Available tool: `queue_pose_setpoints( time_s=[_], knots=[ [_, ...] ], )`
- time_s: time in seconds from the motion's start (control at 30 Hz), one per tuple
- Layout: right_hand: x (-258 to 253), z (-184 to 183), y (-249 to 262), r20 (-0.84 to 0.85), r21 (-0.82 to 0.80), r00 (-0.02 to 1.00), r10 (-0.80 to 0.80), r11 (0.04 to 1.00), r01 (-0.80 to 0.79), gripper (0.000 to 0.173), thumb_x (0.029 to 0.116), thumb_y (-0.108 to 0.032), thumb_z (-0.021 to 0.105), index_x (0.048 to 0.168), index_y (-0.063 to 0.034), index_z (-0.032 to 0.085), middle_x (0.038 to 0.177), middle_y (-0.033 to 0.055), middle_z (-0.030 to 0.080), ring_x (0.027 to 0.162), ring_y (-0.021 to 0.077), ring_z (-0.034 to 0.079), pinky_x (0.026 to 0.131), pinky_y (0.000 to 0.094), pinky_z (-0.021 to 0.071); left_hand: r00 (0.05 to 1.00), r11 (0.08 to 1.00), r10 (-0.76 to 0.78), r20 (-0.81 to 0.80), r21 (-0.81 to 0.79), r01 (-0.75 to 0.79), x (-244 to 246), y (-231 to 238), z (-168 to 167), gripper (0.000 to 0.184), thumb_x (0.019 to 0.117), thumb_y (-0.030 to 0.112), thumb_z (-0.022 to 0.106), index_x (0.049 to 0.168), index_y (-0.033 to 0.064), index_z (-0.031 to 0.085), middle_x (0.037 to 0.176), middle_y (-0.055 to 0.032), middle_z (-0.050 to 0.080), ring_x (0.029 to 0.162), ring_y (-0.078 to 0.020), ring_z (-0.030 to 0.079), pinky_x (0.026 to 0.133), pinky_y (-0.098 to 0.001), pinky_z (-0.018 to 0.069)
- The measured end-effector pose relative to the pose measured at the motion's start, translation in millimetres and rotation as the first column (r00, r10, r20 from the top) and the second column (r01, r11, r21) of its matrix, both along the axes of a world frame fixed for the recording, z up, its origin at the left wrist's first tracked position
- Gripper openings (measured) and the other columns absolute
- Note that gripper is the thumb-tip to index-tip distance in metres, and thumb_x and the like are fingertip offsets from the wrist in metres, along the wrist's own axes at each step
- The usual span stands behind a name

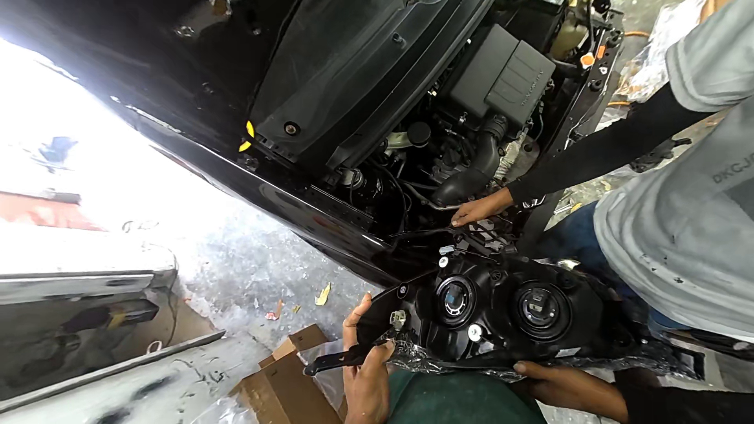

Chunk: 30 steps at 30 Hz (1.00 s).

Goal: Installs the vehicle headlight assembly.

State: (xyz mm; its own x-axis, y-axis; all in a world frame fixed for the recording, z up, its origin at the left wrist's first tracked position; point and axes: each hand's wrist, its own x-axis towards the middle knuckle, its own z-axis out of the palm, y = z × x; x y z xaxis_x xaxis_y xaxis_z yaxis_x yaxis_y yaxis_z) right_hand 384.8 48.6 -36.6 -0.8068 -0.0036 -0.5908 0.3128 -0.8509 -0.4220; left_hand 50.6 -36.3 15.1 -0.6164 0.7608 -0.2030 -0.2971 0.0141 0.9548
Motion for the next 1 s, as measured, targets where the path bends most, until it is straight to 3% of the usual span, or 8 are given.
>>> queue_pose_setpoints(
  time_s=[0.13,0.23,0.37,0.53,0.6,0.7,0.87,1.0],
  knots=[
    [9,8,-1,-0.009,0.216,0.994,0.108,0.971,-0.103,0.039,0.1106,-0.036,0.039,0.128,-0.0120,0.065,0.126,-0.0048,0.067,0.120,0.0001,0.058,0.106,0.0217,0.0460,0.999,0.999,-0.027,-0.024,0.039,0.028,0,-5,-1,0.070,0.0713,0.006,0.070,0.138,0.0060,0.049,0.148,-0.0130,0.050,0.133,-0.0219,0.053,0.103,-0.0357,0.0502],
    [20,15,-1,-0.030,-0.110,0.998,-0.051,0.993,0.048,0.030,0.1101,-0.031,0.044,0.122,-0.0156,0.066,0.121,-0.0079,0.068,0.118,-0.0035,0.058,0.102,0.0130,0.0442,0.998,0.997,-0.048,-0.026,0.060,0.050,0,-6,-2,0.070,0.0717,0.008,0.071,0.138,0.0059,0.049,0.148,-0.0134,0.050,0.131,-0.0228,0.054,0.102,-0.0362,0.0513],
    [34,27,5,-0.037,-0.519,0.971,-0.234,0.835,0.182,0.032,0.1111,-0.020,0.041,0.134,-0.0071,0.059,0.138,-0.0036,0.061,0.133,-0.0016,0.049,0.112,0.0116,0.0333,0.998,0.994,-0.061,0.017,0.092,0.059,3,-4,-1,0.076,0.0712,0.007,0.073,0.142,0.0043,0.047,0.144,-0.0140,0.054,0.126,-0.0230,0.058,0.100,-0.0361,0.0530],
    [36,39,-2,0.036,-0.185,0.972,-0.232,0.954,0.234,0.028,0.1039,-0.027,0.057,0.125,-0.0106,0.065,0.128,0.0002,0.068,0.127,0.0093,0.058,0.111,0.0253,0.0455,0.997,0.995,-0.080,0.022,0.060,0.078,5,-8,-3,0.077,0.0723,0.005,0.068,0.145,0.0029,0.043,0.142,-0.0121,0.055,0.126,-0.0204,0.057,0.100,-0.0345,0.0530],
    [36,38,-3,0.044,-0.222,0.973,-0.226,0.948,0.230,0.027,0.1042,-0.025,0.057,0.125,-0.0107,0.065,0.127,-0.0014,0.068,0.126,0.0064,0.059,0.110,0.0222,0.0456,0.997,0.995,-0.079,0.028,0.056,0.077,5,-7,-4,0.078,0.0721,0.004,0.067,0.146,0.0019,0.042,0.142,-0.0125,0.055,0.126,-0.0206,0.057,0.099,-0.0349,0.0533],
    [41,21,-5,-0.016,-0.528,0.966,-0.259,0.823,0.211,0.028,0.1101,-0.019,0.044,0.131,-0.0080,0.060,0.134,-0.0032,0.063,0.130,-0.0006,0.052,0.111,0.0123,0.0359,0.996,0.996,-0.081,0.041,0.037,0.080,4,-7,-3,0.078,0.0715,0.003,0.065,0.146,0.0020,0.042,0.142,-0.0127,0.055,0.125,-0.0211,0.058,0.098,-0.0356,0.0542],
    [41,17,-10,0.055,0.059,0.998,0.011,0.998,-0.015,0.030,0.1099,-0.029,0.044,0.124,-0.0155,0.067,0.125,-0.0093,0.068,0.119,-0.0056,0.057,0.103,0.0133,0.0439,0.993,0.995,-0.099,0.056,0.032,0.097,2,-9,-6,0.079,0.0715,0.002,0.063,0.147,0.0016,0.040,0.141,-0.0126,0.055,0.124,-0.0200,0.059,0.097,-0.0347,0.0544],
    [25,30,-19,0.111,0.149,0.989,-0.101,0.985,0.084,0.025,0.1063,-0.018,0.047,0.123,-0.0082,0.063,0.118,-0.0064,0.066,0.113,-0.0053,0.057,0.103,0.0171,0.0446,0.992,0.994,-0.103,0.067,0.032,0.101,0,-10,-5,0.082,0.0706,0.002,0.064,0.148,0.0013,0.037,0.143,-0.0134,0.053,0.126,-0.0208,0.058,0.098,-0.0352,0.0540]
  ],
)
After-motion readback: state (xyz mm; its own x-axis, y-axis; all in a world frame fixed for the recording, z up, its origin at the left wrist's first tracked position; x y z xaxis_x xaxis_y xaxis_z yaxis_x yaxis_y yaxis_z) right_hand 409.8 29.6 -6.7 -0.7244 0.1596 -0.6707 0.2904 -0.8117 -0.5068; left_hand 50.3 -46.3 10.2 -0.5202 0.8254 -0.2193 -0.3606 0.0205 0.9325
